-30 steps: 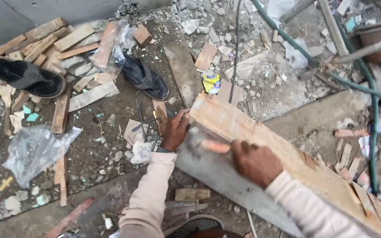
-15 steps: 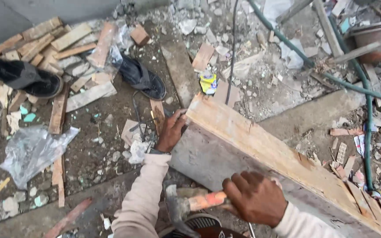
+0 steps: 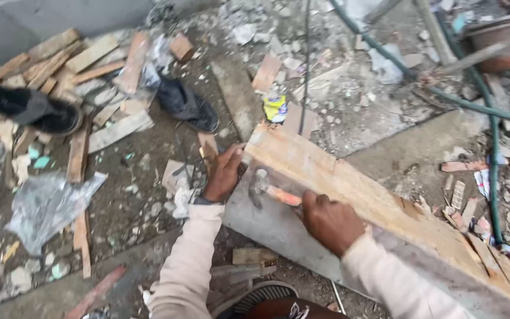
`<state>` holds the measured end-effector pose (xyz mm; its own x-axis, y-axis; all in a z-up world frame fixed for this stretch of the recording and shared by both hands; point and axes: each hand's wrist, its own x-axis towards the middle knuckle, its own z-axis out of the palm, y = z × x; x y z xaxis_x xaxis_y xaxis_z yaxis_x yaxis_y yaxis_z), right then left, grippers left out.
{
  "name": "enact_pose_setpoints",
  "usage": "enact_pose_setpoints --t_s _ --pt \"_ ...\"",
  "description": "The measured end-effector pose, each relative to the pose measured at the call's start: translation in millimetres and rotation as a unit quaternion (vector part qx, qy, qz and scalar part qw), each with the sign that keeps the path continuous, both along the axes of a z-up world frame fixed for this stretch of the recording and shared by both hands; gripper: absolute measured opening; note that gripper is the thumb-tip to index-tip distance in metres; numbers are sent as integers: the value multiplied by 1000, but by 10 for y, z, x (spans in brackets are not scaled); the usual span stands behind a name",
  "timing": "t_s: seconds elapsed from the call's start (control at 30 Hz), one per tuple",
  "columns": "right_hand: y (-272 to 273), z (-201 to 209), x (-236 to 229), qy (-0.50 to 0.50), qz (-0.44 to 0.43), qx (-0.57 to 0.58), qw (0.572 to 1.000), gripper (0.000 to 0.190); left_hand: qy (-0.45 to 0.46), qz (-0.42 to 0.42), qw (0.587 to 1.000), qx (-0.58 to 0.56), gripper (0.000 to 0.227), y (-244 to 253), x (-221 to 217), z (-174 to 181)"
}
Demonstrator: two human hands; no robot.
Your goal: The person removes nails from a wooden board with a hammer, retrieves nails from a bucket, and hammers the nails into wooden boards to assemble a wooden formwork.
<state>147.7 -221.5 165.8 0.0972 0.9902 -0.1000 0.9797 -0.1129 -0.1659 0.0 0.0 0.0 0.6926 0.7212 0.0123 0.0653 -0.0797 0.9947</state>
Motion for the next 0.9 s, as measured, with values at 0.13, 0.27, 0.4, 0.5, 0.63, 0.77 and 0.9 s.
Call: enact_pose_setpoints --t_s 0.13,0.27,0.4,0.5,0.63,0.77,0.9 --pt "-550 58 6 75 -121 -46 989 38 38 -11 996 78 38 139 -1 -329" --pt "-2015 33 146 146 -161 -78 973 41 26 -2 997 -68 35 8 -185 -269" --pt "-3821 -341 -100 158 -360 -197 898 44 1 -19 998 -66 33 -22 -176 -37" --pt "-4837 -829 -599 155 -512 -276 798 48 97 -8 995 1 39 2 -197 75" --pt "-5360 -1580 -1434 166 -619 -235 730 49 160 -9 983 95 30 113 -224 55" --pt "-5150 -2129 -2088 186 -700 -119 680 44 180 104 974 -95 24 181 -21 -209" --pt "-4735 -2272 -2395 191 -753 -132 615 41 201 154 962 -107 20 379 -6 -461"
